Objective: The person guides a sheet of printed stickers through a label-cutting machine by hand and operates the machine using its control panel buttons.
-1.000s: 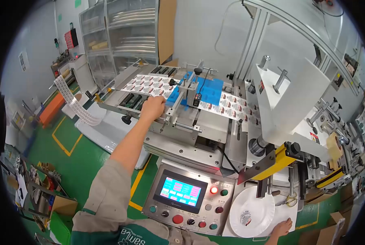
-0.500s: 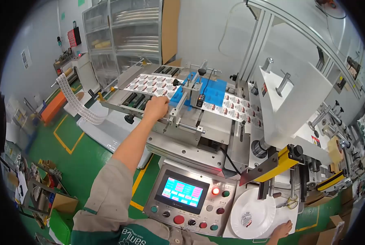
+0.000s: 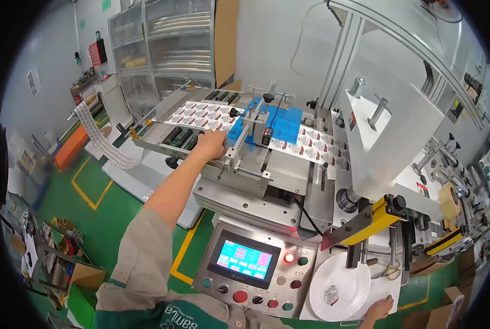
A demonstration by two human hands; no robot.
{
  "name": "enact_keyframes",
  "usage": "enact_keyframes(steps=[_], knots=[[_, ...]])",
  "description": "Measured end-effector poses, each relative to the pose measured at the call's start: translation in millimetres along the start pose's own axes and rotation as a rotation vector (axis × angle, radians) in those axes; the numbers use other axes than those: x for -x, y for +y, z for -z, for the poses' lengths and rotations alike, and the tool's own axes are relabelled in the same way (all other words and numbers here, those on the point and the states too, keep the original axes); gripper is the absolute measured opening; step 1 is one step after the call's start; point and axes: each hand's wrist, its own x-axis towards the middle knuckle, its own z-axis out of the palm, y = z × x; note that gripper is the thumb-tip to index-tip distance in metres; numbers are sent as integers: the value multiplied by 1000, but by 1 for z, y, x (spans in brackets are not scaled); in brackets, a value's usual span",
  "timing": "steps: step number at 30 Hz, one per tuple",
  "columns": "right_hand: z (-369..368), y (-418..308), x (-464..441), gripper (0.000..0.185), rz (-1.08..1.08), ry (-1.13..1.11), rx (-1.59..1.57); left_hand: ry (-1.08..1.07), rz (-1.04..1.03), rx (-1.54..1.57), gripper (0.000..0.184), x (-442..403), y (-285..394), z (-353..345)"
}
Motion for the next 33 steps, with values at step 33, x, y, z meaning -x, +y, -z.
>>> enact_keyframes(steps=[33], knots=[[-8, 3, -4, 28, -44, -35, 8, 222, -43, 53, 18, 4, 0, -17]])
